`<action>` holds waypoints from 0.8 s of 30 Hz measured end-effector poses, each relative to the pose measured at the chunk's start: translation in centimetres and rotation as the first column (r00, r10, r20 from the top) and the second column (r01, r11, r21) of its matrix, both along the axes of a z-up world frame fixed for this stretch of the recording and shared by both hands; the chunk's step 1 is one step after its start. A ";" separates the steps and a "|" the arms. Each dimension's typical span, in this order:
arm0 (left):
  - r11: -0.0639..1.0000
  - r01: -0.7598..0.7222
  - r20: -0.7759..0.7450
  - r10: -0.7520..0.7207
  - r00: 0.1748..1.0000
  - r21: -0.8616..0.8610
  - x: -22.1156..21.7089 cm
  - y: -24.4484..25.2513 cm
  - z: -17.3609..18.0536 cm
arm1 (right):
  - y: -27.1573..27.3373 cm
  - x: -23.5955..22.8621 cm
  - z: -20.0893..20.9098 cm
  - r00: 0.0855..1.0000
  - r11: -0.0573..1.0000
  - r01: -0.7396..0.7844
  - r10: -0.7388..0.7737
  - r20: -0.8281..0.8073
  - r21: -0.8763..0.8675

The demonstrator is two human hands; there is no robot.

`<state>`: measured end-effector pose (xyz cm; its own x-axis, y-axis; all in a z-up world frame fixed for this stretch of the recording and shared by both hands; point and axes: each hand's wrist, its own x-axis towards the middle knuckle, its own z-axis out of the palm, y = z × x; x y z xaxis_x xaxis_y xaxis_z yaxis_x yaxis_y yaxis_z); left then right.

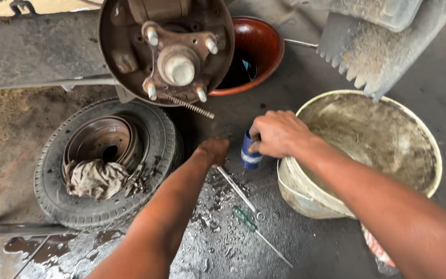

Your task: The person cleans and assembles mechanical brake shoes and hardware on a vehicle assembly using a wrench, a screwdriver, and a blue can of cleaning spray while the tire and drum are on the floor.

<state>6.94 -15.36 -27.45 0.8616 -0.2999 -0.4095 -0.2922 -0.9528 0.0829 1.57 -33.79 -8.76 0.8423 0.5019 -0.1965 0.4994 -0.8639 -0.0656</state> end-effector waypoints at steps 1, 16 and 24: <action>1.000 0.014 0.011 -0.014 1.000 -0.001 -0.1 0.0 -0.6 | 0.0 0.1 0.0 1.000 1.000 0.006 -0.006 -0.005 0.017; 0.985 0.172 0.091 -0.170 0.981 -0.018 1.2 -0.4 -7.8 | 0.5 0.3 -0.2 0.992 0.994 0.109 -0.111 -0.060 -0.032; 0.992 0.107 0.147 -0.096 0.984 -0.073 0.9 -0.3 -8.3 | 0.4 0.5 -0.4 0.994 0.995 0.104 -0.104 -0.047 0.004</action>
<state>7.79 -15.70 -35.73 0.8729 -0.4159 -0.2552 -0.4016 -0.9094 0.1085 2.07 -33.41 -9.20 0.8799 0.4137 -0.2339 0.4034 -0.9103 -0.0925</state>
